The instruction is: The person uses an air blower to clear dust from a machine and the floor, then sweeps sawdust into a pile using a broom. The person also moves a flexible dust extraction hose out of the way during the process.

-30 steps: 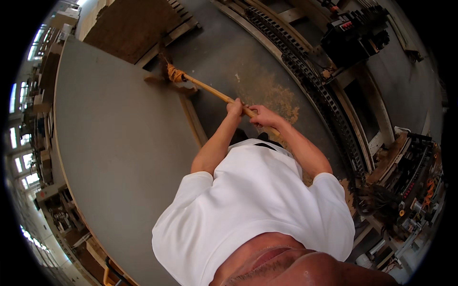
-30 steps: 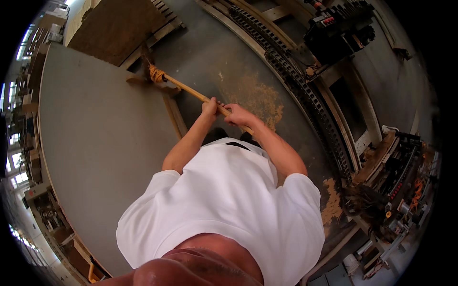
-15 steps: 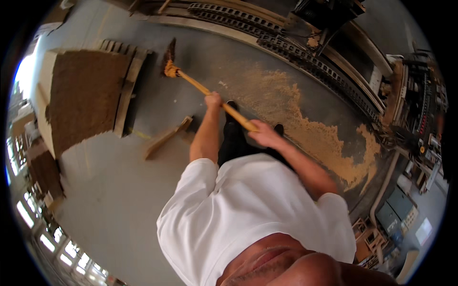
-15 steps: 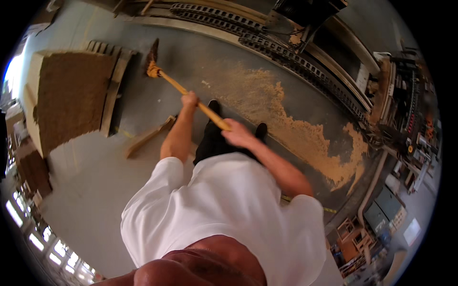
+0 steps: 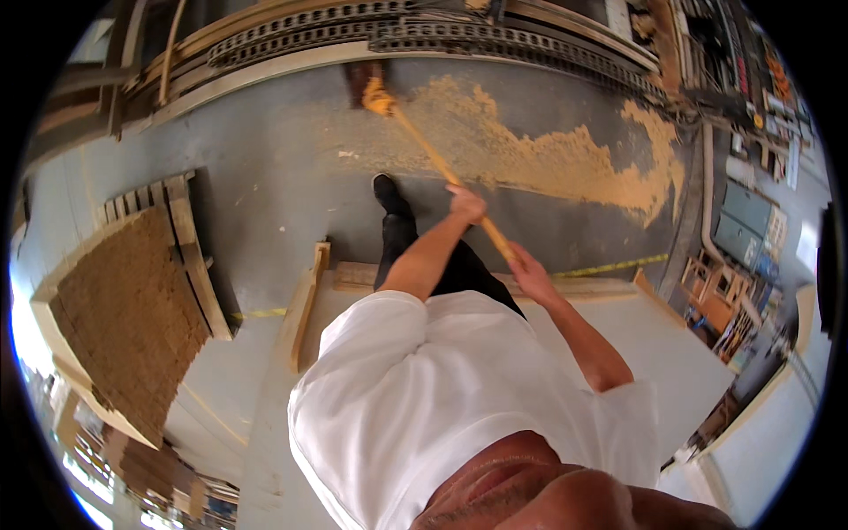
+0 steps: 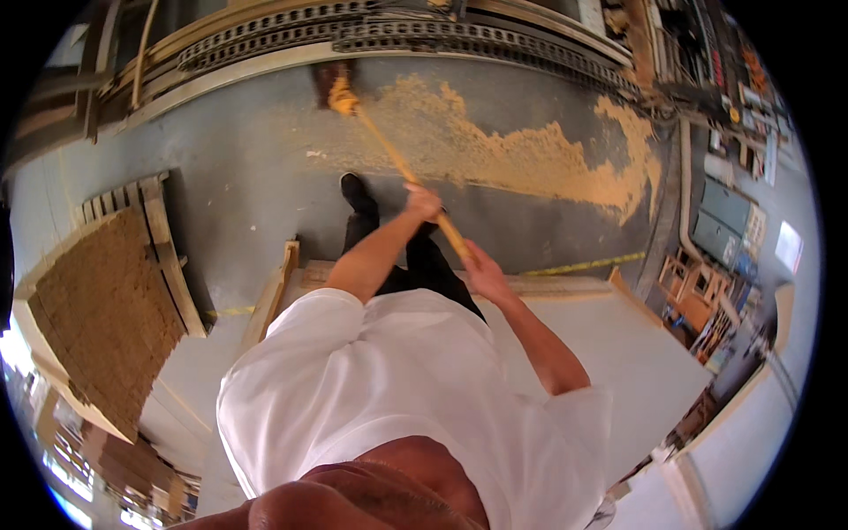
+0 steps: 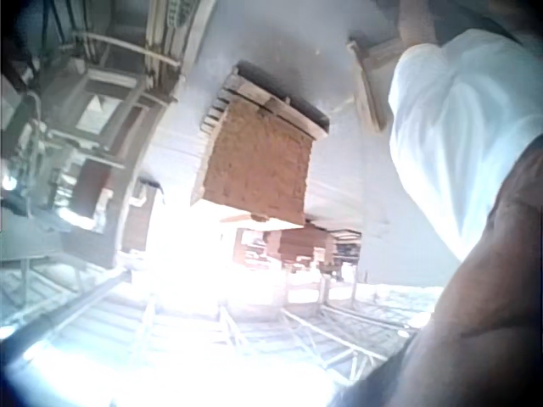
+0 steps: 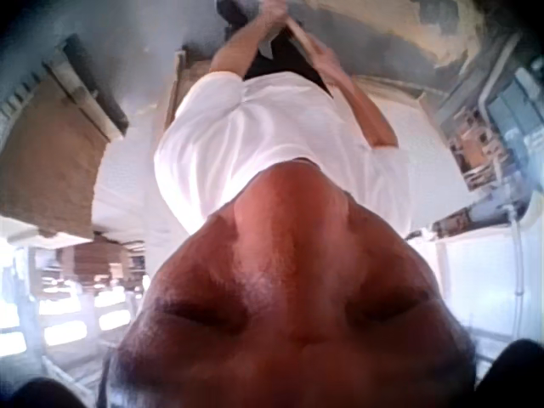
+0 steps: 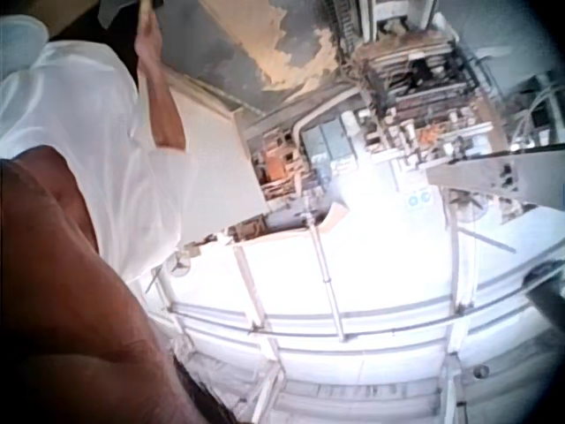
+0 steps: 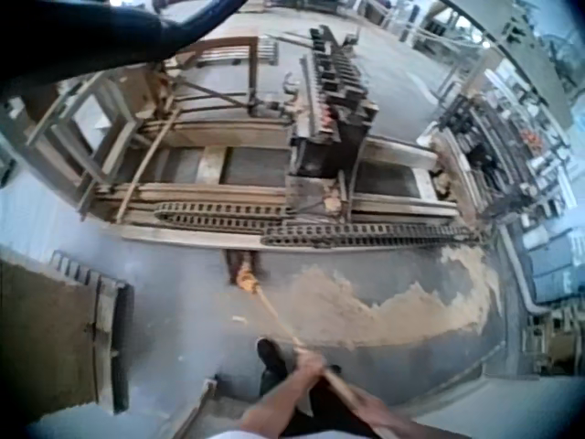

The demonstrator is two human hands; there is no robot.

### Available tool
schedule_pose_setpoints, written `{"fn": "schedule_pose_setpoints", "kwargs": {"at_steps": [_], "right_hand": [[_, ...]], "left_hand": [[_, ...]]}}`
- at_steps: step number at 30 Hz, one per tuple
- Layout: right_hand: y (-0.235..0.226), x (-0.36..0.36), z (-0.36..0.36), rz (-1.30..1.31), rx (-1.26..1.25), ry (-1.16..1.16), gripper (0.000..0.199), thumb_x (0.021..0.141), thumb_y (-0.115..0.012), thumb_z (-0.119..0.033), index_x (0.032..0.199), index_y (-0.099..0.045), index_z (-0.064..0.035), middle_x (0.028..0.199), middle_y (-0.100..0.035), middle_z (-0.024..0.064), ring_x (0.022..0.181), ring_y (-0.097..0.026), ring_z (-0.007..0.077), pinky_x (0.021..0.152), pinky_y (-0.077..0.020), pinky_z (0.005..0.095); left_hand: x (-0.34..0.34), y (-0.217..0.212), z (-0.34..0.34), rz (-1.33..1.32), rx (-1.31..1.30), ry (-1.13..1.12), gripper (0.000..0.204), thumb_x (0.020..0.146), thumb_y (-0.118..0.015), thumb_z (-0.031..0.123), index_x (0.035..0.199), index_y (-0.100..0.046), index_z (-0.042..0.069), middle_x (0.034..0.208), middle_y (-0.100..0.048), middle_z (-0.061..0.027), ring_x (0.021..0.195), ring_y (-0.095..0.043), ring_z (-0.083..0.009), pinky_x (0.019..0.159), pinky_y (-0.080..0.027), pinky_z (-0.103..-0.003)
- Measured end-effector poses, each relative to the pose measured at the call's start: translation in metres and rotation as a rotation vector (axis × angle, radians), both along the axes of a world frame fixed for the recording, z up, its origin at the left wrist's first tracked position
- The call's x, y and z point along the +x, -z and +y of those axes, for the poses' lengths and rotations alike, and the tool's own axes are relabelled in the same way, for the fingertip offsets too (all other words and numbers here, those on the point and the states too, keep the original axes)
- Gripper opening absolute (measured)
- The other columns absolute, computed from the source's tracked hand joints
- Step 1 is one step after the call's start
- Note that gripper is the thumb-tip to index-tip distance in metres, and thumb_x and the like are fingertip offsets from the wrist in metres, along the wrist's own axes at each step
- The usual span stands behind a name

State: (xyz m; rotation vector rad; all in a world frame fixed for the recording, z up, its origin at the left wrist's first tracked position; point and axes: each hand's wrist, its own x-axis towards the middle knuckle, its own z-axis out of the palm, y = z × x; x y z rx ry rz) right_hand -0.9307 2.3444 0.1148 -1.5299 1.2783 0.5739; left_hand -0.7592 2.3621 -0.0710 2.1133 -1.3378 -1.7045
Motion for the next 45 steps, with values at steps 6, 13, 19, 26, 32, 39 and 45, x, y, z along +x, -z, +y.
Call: {"fn": "schedule_pose_setpoints", "kwargs": {"at_steps": [6, 13, 19, 26, 32, 39, 45], "right_hand": [[-0.105, -0.093, -0.031, 0.107, 0.009, 0.495, 0.054, 0.097, -0.053, -0.024, 0.146, -0.036, -0.0102, 0.076, -0.051, -0.0019, 0.059, -0.045, 0.0064, 0.046, -0.0391, 0.0243], [-0.172, -0.180, -0.009, 0.096, -0.258, 0.186, 0.051, 0.096, -0.053, -0.020, 0.142, -0.040, -0.0027, 0.082, -0.060, 0.0069, 0.064, -0.054, 0.0142, 0.060, -0.0475, 0.0299], [-0.184, -0.155, -0.025, -0.142, -0.169, -0.181, 0.049, 0.094, -0.056, -0.020, 0.139, -0.044, -0.0055, 0.095, -0.067, 0.0181, 0.076, -0.063, 0.0309, 0.072, -0.0495, 0.0370], [-0.056, 0.029, 0.026, -0.402, -0.073, -0.414, 0.041, 0.090, -0.058, -0.025, 0.129, -0.055, -0.0113, 0.101, -0.066, 0.0204, 0.093, -0.062, 0.0393, 0.079, -0.0492, 0.0468], [0.037, 0.135, 0.104, -0.375, -0.037, -0.375, 0.033, 0.091, -0.052, -0.029, 0.122, -0.060, -0.0207, 0.098, -0.068, 0.0151, 0.091, -0.064, 0.0362, 0.076, -0.0500, 0.0463], [-0.095, -0.011, 0.049, -0.037, -0.273, -0.052, 0.038, 0.090, -0.059, -0.021, 0.128, -0.058, -0.0153, 0.111, -0.066, 0.0123, 0.101, -0.061, 0.0337, 0.087, -0.0480, 0.0411], [-0.187, -0.028, 0.039, 0.398, -0.466, 0.039, 0.037, 0.090, -0.059, -0.020, 0.126, -0.059, -0.0139, 0.096, -0.068, 0.0189, 0.088, -0.065, 0.0358, 0.074, -0.0513, 0.0438]], "left_hand": [[-0.156, -0.063, -0.108, 0.645, 0.197, -0.482, 0.080, 0.092, -0.045, 0.025, 0.138, 0.004, -0.019, 0.121, -0.051, -0.0320, 0.083, -0.067, -0.0369, 0.056, -0.059, -0.036], [-0.217, -0.146, -0.091, 0.582, 0.158, -0.478, 0.081, 0.092, -0.050, 0.028, 0.138, -0.002, -0.018, 0.103, -0.061, -0.0281, 0.073, -0.067, -0.0352, 0.064, -0.057, -0.040], [-0.065, -0.167, 0.014, -0.146, -0.441, 0.221, 0.079, 0.072, -0.069, 0.017, 0.142, -0.033, 0.010, 0.146, -0.025, -0.0234, 0.137, -0.023, -0.0433, 0.102, -0.036, -0.052], [0.089, -0.054, 0.153, -0.391, -0.163, 0.307, 0.021, 0.077, -0.065, 0.020, 0.096, -0.065, 0.013, 0.101, -0.066, -0.0078, 0.106, -0.060, -0.0274, 0.101, -0.034, -0.054], [0.175, 0.012, 0.240, -0.536, 0.078, 0.235, 0.023, 0.079, -0.067, 0.022, 0.101, -0.067, 0.016, 0.107, -0.065, -0.0089, 0.109, -0.059, -0.0310, 0.100, -0.036, -0.060], [0.004, -0.029, 0.071, -0.181, -0.302, 0.475, 0.019, 0.075, -0.068, 0.020, 0.093, -0.069, 0.013, 0.099, -0.064, -0.0107, 0.104, -0.058, -0.0317, 0.089, -0.046, -0.051], [-0.107, -0.105, -0.060, 0.030, -0.718, 0.563, 0.018, 0.071, -0.070, 0.015, 0.089, -0.066, 0.013, 0.100, -0.060, -0.0069, 0.109, -0.051, -0.0283, 0.089, -0.037, -0.051]]}}
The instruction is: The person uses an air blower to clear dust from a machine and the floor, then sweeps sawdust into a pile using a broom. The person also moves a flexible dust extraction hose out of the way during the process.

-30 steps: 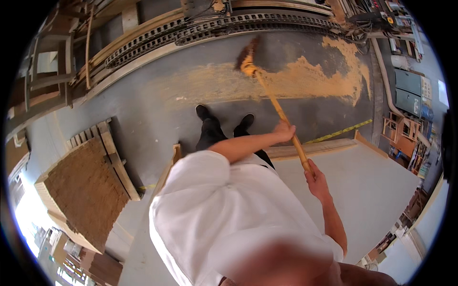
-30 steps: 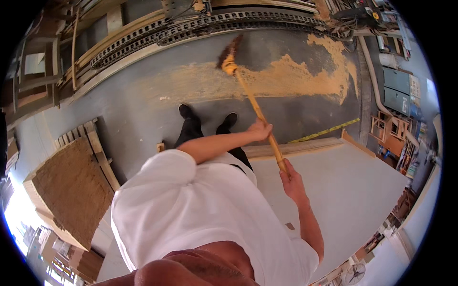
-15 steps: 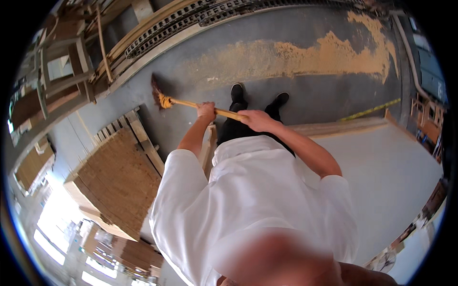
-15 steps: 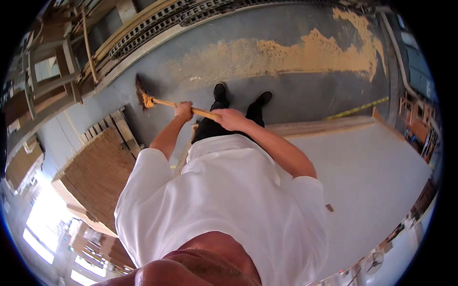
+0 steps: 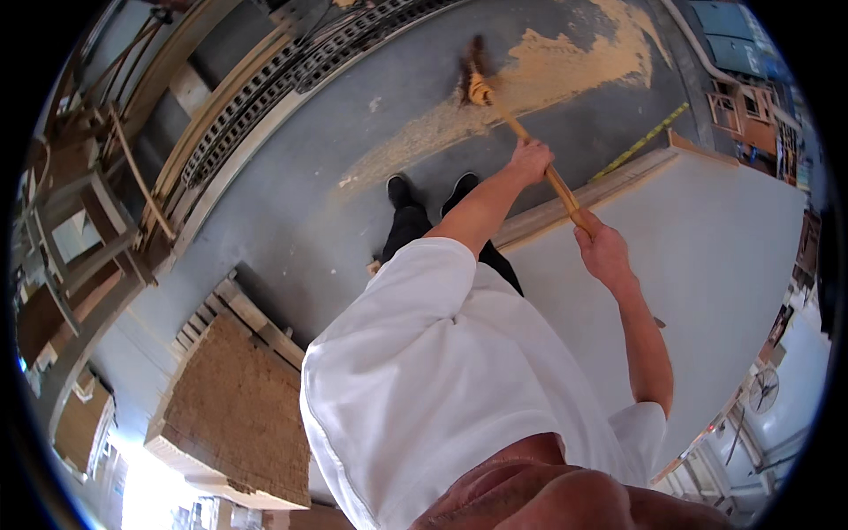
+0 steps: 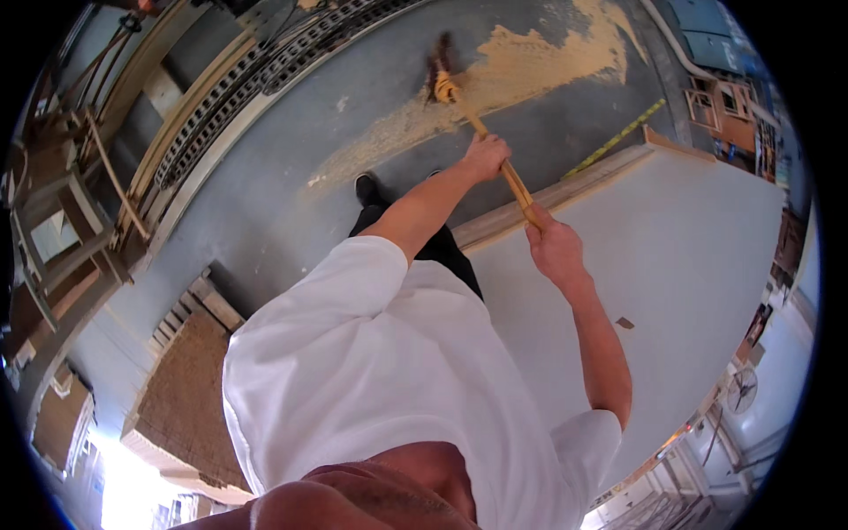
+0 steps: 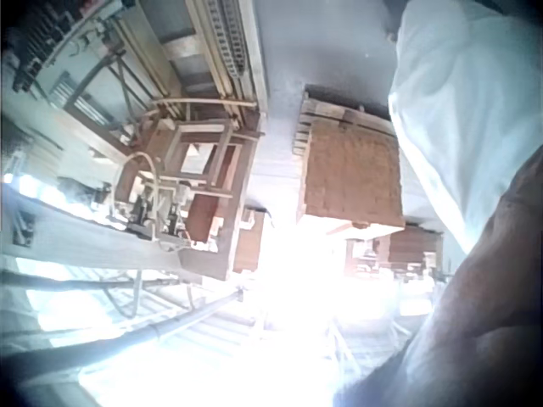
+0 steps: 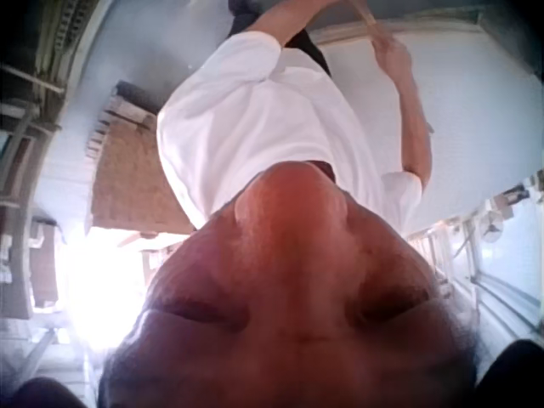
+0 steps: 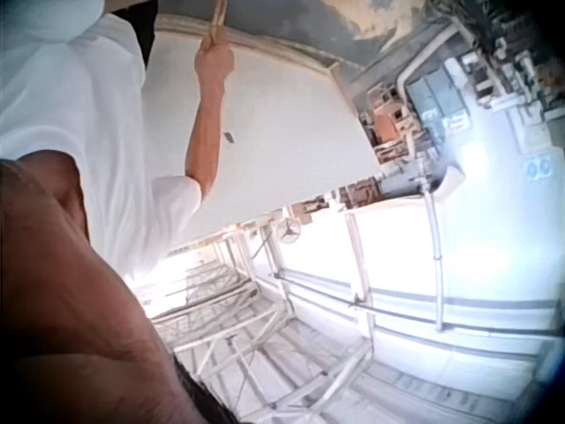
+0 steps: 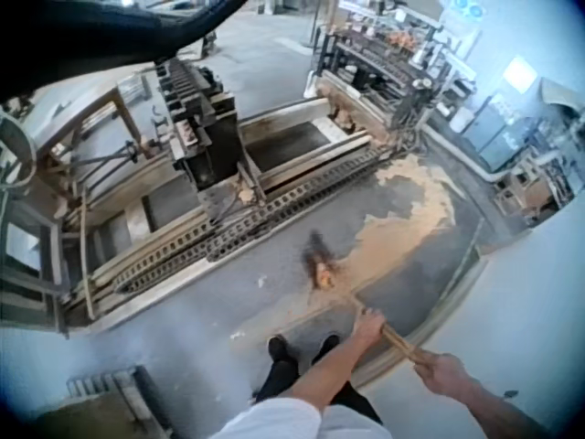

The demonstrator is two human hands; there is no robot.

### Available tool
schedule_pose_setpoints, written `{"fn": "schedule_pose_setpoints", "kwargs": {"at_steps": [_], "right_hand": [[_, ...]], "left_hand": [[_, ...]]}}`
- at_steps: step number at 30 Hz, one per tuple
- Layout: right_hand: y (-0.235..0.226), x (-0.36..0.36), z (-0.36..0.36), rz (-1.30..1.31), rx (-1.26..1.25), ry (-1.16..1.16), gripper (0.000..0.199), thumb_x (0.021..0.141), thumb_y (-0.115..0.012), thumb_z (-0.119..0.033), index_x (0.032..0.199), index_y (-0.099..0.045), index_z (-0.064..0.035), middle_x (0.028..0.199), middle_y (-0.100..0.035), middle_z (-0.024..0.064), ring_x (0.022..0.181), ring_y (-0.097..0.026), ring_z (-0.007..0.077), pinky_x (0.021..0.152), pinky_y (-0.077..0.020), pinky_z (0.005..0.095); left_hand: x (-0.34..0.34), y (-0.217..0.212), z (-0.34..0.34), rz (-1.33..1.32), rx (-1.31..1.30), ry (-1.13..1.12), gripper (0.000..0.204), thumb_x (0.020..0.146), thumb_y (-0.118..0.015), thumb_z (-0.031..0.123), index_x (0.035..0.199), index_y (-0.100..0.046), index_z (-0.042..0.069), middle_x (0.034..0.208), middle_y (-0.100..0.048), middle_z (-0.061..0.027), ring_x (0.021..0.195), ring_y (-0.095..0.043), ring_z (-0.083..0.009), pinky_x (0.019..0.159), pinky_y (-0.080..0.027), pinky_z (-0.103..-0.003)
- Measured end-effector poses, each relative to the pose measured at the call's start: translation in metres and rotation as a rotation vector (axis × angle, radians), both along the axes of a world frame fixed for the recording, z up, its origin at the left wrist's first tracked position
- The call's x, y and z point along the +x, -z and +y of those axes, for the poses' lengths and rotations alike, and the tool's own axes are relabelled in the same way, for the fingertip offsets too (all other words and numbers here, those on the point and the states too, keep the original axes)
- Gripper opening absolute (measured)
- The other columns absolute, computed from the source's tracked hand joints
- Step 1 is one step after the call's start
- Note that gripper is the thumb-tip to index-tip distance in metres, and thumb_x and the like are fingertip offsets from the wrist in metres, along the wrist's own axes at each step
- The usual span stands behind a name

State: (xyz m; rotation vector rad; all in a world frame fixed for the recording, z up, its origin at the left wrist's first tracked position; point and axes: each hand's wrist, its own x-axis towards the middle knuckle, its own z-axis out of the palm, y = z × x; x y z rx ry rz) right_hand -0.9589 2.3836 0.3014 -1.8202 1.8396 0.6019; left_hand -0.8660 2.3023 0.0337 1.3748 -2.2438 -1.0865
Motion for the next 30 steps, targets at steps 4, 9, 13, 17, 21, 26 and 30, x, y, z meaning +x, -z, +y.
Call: {"fn": "schedule_pose_setpoints", "kwargs": {"at_steps": [4, 9, 13, 17, 21, 26, 30], "right_hand": [[-0.037, -0.047, -0.004, -0.222, -0.185, -0.016, 0.035, 0.091, -0.060, -0.023, 0.124, -0.061, -0.0104, 0.087, -0.069, 0.0167, 0.074, -0.065, 0.0307, 0.068, -0.0515, 0.0383], [-0.011, -0.104, -0.007, -0.435, 0.141, 0.310, 0.034, 0.091, -0.063, -0.030, 0.117, -0.065, -0.0072, 0.085, -0.069, 0.0128, 0.068, -0.062, 0.0230, 0.064, -0.0496, 0.0301], [0.106, -0.075, -0.005, -0.599, 0.330, 0.101, 0.036, 0.089, -0.063, -0.034, 0.114, -0.067, -0.0089, 0.092, -0.068, 0.0138, 0.078, -0.063, 0.0250, 0.070, -0.0494, 0.0332], [0.145, -0.005, -0.009, -0.497, 0.280, -0.312, 0.027, 0.088, -0.058, -0.036, 0.102, -0.071, -0.0157, 0.093, -0.068, 0.0134, 0.090, -0.063, 0.0335, 0.075, -0.0500, 0.0433], [0.113, -0.071, -0.030, -0.281, 0.165, -0.336, 0.024, 0.089, -0.059, -0.031, 0.104, -0.070, -0.0168, 0.088, -0.069, 0.0106, 0.083, -0.065, 0.0319, 0.073, -0.0507, 0.0420], [0.015, -0.163, -0.059, -0.173, -0.193, -0.225, 0.022, 0.089, -0.058, -0.023, 0.106, -0.070, -0.0168, 0.079, -0.067, 0.0122, 0.076, -0.065, 0.0318, 0.065, -0.0507, 0.0445], [-0.007, -0.153, -0.057, 0.156, -0.277, -0.214, 0.022, 0.088, -0.060, -0.020, 0.108, -0.068, -0.0135, 0.078, -0.066, 0.0163, 0.074, -0.065, 0.0327, 0.063, -0.0509, 0.0427]], "left_hand": [[-0.022, -0.035, -0.019, 0.043, -0.180, -0.012, 0.016, 0.070, -0.069, 0.017, 0.084, -0.066, 0.012, 0.094, -0.061, -0.0085, 0.103, -0.054, -0.0293, 0.089, -0.037, -0.047], [0.017, -0.019, 0.065, -0.006, -0.005, -0.078, 0.018, 0.069, -0.069, 0.019, 0.083, -0.067, 0.008, 0.094, -0.063, -0.0152, 0.104, -0.055, -0.0317, 0.093, -0.035, -0.046], [0.081, 0.027, 0.144, -0.422, 0.429, -0.100, 0.026, 0.075, -0.072, 0.031, 0.093, -0.070, 0.013, 0.103, -0.066, -0.0104, 0.104, -0.059, -0.0303, 0.092, -0.037, -0.051], [0.105, 0.066, 0.182, -0.577, 0.608, -0.252, 0.034, 0.075, -0.071, 0.040, 0.097, -0.070, 0.015, 0.105, -0.066, -0.0091, 0.104, -0.061, -0.0301, 0.096, -0.037, -0.052], [0.022, 0.085, 0.146, -0.373, 0.435, -0.240, 0.023, 0.075, -0.068, 0.027, 0.096, -0.068, 0.015, 0.102, -0.066, -0.0092, 0.104, -0.060, -0.0312, 0.095, -0.036, -0.055], [-0.127, 0.027, 0.009, -0.086, 0.166, -0.213, 0.013, 0.073, -0.068, 0.015, 0.085, -0.068, 0.010, 0.097, -0.064, -0.0115, 0.107, -0.056, -0.0309, 0.102, -0.032, -0.054], [-0.182, 0.007, -0.076, 0.105, -0.110, -0.115, 0.016, 0.074, -0.068, 0.019, 0.090, -0.070, 0.015, 0.099, -0.064, -0.0063, 0.108, -0.055, -0.0281, 0.104, -0.030, -0.057]]}}
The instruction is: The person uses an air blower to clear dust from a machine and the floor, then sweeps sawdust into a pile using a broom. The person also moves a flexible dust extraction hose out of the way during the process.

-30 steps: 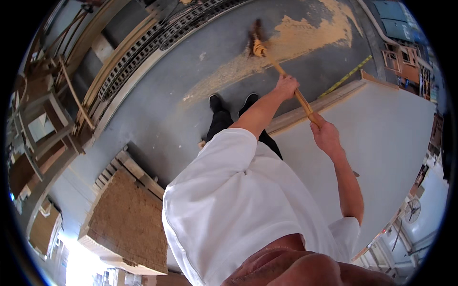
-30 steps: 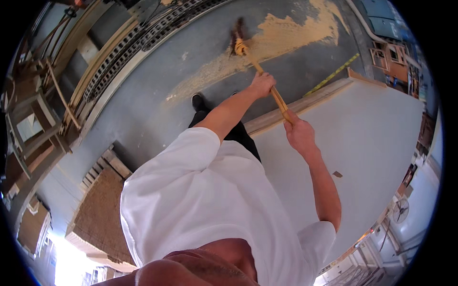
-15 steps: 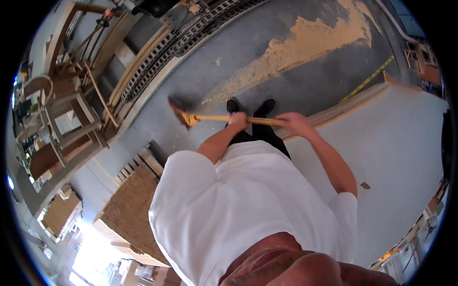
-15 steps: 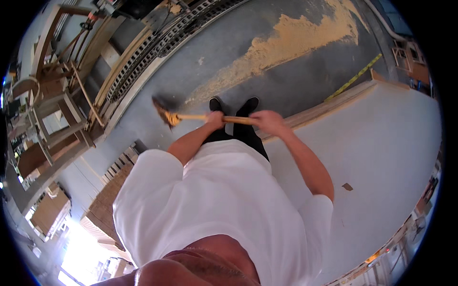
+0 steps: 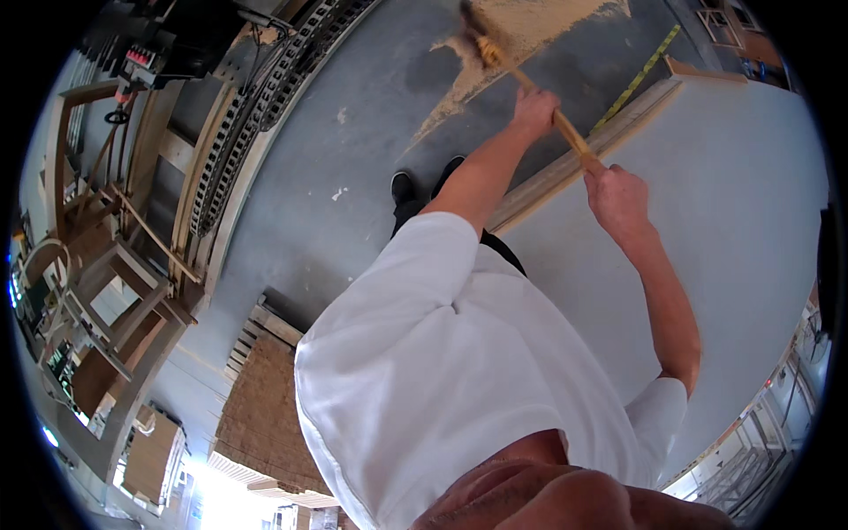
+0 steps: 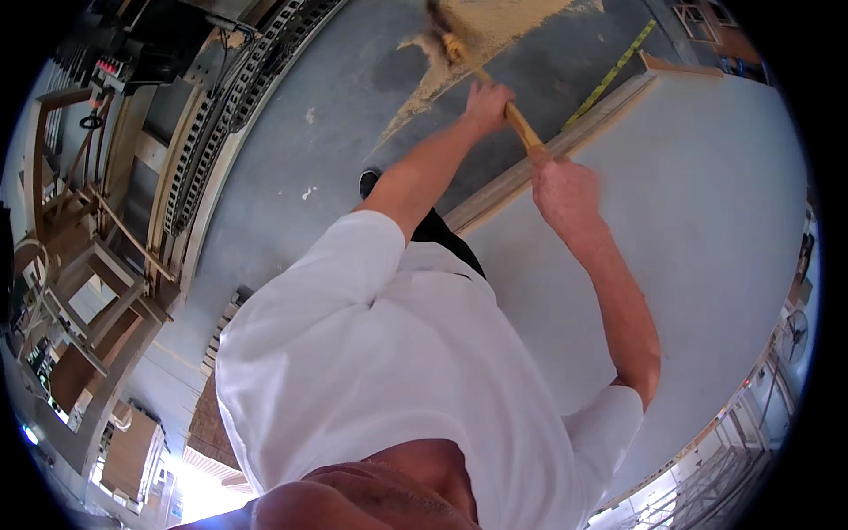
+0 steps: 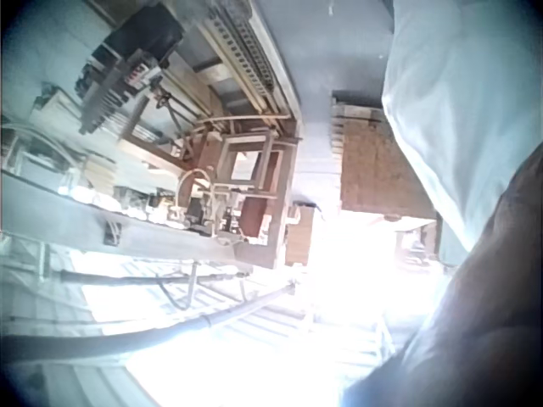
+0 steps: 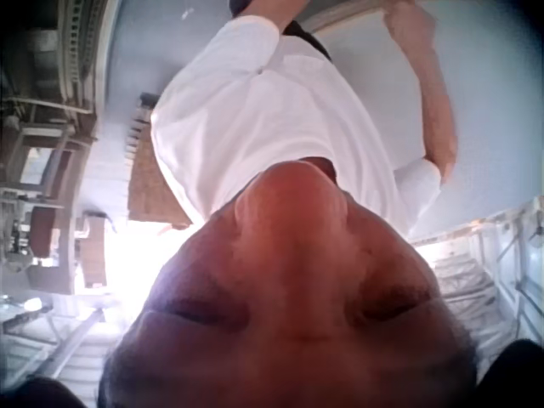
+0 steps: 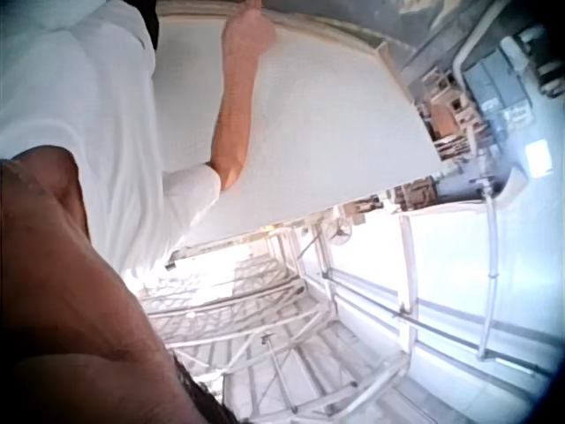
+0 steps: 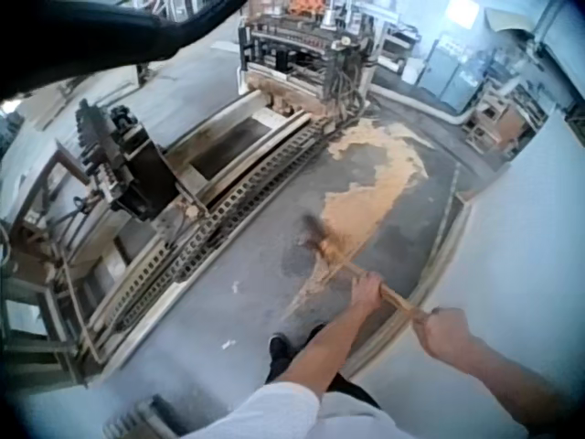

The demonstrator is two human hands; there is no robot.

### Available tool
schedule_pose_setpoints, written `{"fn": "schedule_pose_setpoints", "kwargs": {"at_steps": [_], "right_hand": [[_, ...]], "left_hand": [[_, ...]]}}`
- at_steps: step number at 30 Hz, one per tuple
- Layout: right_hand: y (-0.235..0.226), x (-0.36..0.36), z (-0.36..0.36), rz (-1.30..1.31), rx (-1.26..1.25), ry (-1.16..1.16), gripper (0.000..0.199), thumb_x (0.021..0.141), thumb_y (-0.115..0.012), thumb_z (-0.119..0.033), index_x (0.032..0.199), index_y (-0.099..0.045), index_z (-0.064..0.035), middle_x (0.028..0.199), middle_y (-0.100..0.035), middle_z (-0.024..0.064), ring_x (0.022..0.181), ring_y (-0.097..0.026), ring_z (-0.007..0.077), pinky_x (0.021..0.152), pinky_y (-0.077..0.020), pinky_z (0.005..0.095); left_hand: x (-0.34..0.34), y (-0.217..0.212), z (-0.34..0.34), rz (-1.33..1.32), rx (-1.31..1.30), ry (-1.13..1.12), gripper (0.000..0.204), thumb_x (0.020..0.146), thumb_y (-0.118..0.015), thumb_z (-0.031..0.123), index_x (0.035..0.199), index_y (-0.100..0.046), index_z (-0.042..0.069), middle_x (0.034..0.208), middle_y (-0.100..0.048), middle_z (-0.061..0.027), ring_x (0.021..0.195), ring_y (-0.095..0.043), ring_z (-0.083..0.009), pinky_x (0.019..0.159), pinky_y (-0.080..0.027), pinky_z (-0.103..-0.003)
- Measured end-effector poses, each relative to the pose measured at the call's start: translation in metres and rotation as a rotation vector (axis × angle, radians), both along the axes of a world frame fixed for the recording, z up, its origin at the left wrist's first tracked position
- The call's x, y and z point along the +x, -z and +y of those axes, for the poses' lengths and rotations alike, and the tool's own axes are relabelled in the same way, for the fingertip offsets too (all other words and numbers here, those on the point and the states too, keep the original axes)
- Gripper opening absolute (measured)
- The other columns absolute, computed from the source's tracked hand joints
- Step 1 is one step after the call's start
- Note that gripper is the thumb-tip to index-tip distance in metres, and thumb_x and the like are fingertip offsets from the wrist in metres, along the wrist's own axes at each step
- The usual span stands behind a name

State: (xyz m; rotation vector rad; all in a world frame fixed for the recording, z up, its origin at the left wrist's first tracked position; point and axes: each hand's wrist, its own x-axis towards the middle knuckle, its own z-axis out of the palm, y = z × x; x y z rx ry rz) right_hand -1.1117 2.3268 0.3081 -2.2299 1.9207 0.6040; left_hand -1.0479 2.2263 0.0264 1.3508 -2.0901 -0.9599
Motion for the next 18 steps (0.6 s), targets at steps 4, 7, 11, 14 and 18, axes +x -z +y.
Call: {"fn": "schedule_pose_setpoints", "kwargs": {"at_steps": [4, 7, 11, 14, 18], "right_hand": [[-0.031, -0.036, -0.009, -0.292, -0.188, 0.036, 0.024, 0.089, -0.062, -0.022, 0.108, -0.068, -0.0078, 0.072, -0.064, 0.0178, 0.064, -0.064, 0.0317, 0.057, -0.0497, 0.0419], [-0.060, -0.054, -0.001, -0.419, -0.113, 0.305, 0.028, 0.090, -0.063, -0.026, 0.108, -0.067, -0.0041, 0.065, -0.061, 0.0124, 0.057, -0.059, 0.0225, 0.052, -0.0470, 0.0367], [-0.011, -0.085, -0.012, -0.740, 0.177, 0.698, 0.032, 0.090, -0.062, -0.029, 0.101, -0.069, 0.0000, 0.063, -0.054, 0.0016, 0.055, -0.048, 0.0099, 0.048, -0.0394, 0.0272], [0.085, -0.091, -0.033, -0.887, 0.365, 0.801, 0.037, 0.089, -0.062, -0.037, 0.090, -0.069, -0.0004, 0.065, -0.054, 0.0005, 0.054, -0.046, 0.0091, 0.048, -0.0379, 0.0260], [0.166, -0.049, -0.073, -1.013, 0.421, 0.766, 0.044, 0.087, -0.064, -0.044, 0.084, -0.070, -0.0002, 0.068, -0.063, 0.0040, 0.057, -0.049, 0.0109, 0.054, -0.0419, 0.0285]], "left_hand": [[-0.007, -0.047, -0.035, -0.154, -0.106, 0.143, 0.020, 0.073, -0.070, 0.024, 0.089, -0.070, 0.013, 0.098, -0.064, -0.0079, 0.105, -0.056, -0.0287, 0.101, -0.031, -0.054], [-0.001, -0.057, -0.002, -0.195, -0.143, 0.145, 0.019, 0.071, -0.070, 0.024, 0.085, -0.069, 0.011, 0.092, -0.064, -0.0107, 0.098, -0.058, -0.0304, 0.095, -0.035, -0.049], [0.048, -0.018, 0.059, -0.249, 0.080, 0.112, 0.018, 0.069, -0.072, 0.028, 0.076, -0.070, 0.011, 0.089, -0.065, -0.0129, 0.097, -0.059, -0.0313, 0.088, -0.038, -0.048], [0.088, 0.022, 0.096, -0.411, 0.335, 0.101, 0.027, 0.074, -0.072, 0.034, 0.092, -0.072, 0.014, 0.092, -0.068, -0.0110, 0.094, -0.063, -0.0293, 0.087, -0.039, -0.047], [0.107, 0.052, 0.100, -0.609, 0.774, 0.010, 0.038, 0.080, -0.068, 0.046, 0.103, -0.070, 0.015, 0.105, -0.069, -0.0075, 0.103, -0.063, -0.0277, 0.092, -0.038, -0.049]]}}
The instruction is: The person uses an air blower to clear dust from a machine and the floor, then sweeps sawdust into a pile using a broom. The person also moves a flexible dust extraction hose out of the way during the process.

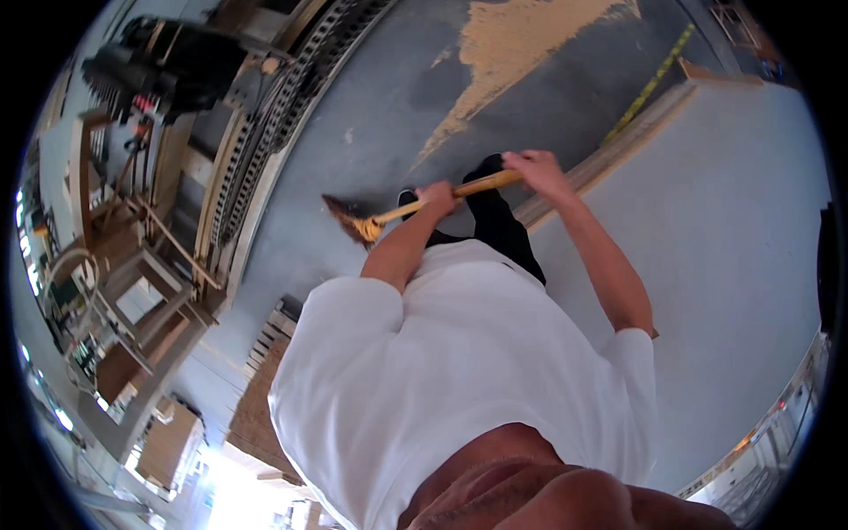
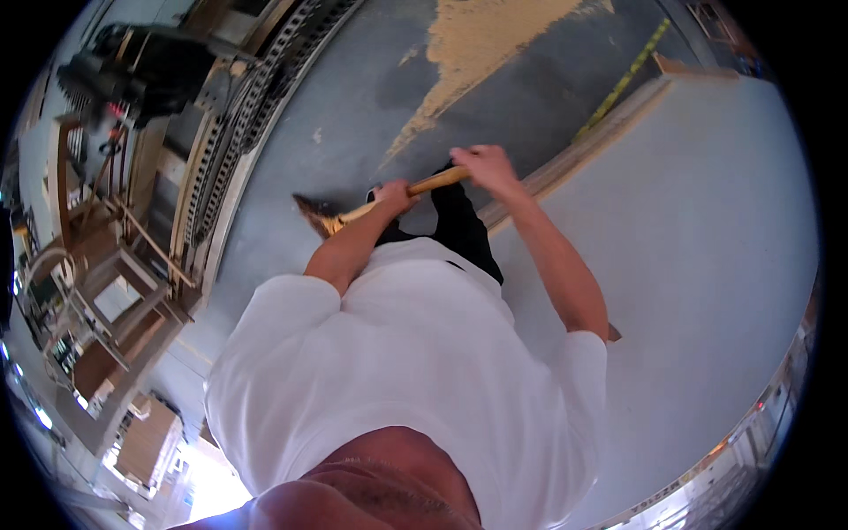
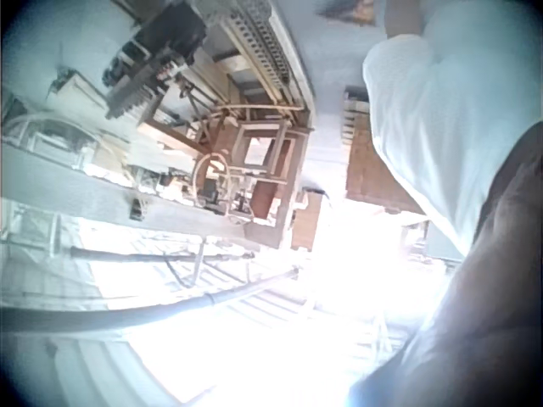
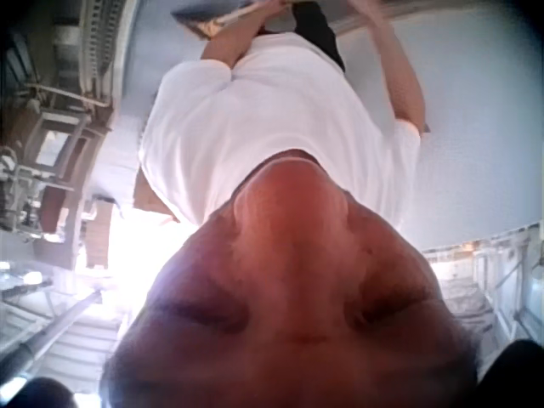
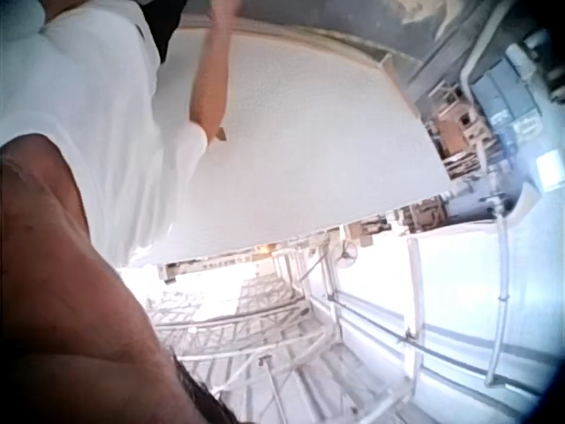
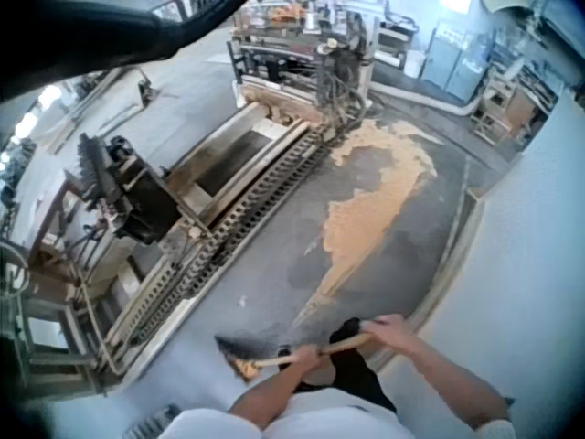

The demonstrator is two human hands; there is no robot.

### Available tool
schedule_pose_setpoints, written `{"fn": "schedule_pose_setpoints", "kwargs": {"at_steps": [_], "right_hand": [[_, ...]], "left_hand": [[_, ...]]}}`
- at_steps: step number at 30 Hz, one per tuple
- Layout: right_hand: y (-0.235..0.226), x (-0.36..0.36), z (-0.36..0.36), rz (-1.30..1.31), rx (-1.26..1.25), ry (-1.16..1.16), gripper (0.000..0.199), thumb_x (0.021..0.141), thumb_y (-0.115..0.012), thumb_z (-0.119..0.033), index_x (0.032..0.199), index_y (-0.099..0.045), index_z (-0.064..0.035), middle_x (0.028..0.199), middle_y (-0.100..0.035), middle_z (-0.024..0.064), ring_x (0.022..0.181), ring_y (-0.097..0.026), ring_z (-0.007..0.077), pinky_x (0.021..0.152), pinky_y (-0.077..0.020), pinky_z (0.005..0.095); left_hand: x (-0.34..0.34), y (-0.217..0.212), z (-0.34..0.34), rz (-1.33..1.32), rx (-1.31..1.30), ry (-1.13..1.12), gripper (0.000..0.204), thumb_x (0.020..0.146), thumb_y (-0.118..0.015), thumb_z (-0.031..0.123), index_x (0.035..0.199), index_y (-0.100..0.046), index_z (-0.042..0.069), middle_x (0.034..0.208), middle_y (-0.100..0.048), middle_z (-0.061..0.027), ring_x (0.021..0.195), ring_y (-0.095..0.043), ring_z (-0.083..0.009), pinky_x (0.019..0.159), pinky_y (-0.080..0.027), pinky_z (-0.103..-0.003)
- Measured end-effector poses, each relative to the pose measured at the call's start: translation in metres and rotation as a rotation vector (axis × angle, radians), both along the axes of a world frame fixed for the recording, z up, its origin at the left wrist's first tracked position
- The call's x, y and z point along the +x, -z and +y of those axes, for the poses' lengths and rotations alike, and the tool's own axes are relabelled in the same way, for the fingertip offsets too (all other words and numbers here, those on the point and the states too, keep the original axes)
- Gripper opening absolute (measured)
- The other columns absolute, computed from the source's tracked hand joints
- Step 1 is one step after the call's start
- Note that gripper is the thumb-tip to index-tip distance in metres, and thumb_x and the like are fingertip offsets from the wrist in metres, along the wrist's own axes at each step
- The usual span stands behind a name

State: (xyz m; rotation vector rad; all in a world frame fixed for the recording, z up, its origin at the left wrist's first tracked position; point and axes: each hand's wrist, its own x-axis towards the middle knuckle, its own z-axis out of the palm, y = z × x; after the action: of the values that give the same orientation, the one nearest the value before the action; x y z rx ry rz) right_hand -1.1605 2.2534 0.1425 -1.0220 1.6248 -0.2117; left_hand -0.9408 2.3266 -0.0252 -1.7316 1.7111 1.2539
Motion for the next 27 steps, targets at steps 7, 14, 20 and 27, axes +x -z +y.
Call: {"fn": "schedule_pose_setpoints", "kwargs": {"at_steps": [7, 14, 20, 27], "right_hand": [[-0.097, -0.135, -0.091, 0.349, -0.247, -0.118, 0.048, 0.082, -0.069, -0.043, 0.073, -0.066, 0.0037, 0.059, -0.055, 0.0090, 0.056, -0.048, 0.0143, 0.056, -0.0418, 0.0330], [-0.160, -0.201, -0.130, 0.439, -0.639, 0.190, 0.027, 0.084, -0.074, -0.029, 0.077, -0.070, -0.0029, 0.061, -0.054, -0.0001, 0.056, -0.044, 0.0085, 0.053, -0.0390, 0.0266], [-0.197, -0.214, -0.167, 0.372, -0.726, 0.358, 0.031, 0.085, -0.073, -0.030, 0.077, -0.070, 0.0003, 0.063, -0.056, -0.0013, 0.058, -0.044, 0.0075, 0.056, -0.0408, 0.0257], [-0.158, -0.241, -0.255, 0.305, -0.352, 0.138, 0.046, 0.085, -0.070, -0.041, 0.079, -0.068, 0.0044, 0.061, -0.055, 0.0040, 0.060, -0.048, 0.0116, 0.058, -0.0419, 0.0310]], "left_hand": [[-0.198, -0.004, -0.103, 0.222, -0.241, -0.012, 0.034, 0.078, -0.069, 0.040, 0.099, -0.068, 0.013, 0.101, -0.068, -0.0127, 0.098, -0.063, -0.0324, 0.091, -0.042, -0.049], [-0.355, -0.058, -0.279, 0.612, -0.690, -0.152, 0.016, 0.074, -0.070, 0.021, 0.088, -0.068, 0.013, 0.096, -0.065, -0.0101, 0.102, -0.059, -0.0311, 0.090, -0.042, -0.048], [-0.357, -0.092, -0.352, 0.672, -0.773, 0.152, 0.018, 0.072, -0.073, 0.023, 0.083, -0.066, 0.010, 0.089, -0.065, -0.0117, 0.096, -0.059, -0.0325, 0.084, -0.044, -0.047], [-0.255, -0.065, -0.351, 0.486, -0.573, 0.098, 0.031, 0.074, -0.074, 0.039, 0.079, -0.065, 0.010, 0.084, -0.065, -0.0110, 0.087, -0.061, -0.0355, 0.074, -0.047, -0.047]]}}
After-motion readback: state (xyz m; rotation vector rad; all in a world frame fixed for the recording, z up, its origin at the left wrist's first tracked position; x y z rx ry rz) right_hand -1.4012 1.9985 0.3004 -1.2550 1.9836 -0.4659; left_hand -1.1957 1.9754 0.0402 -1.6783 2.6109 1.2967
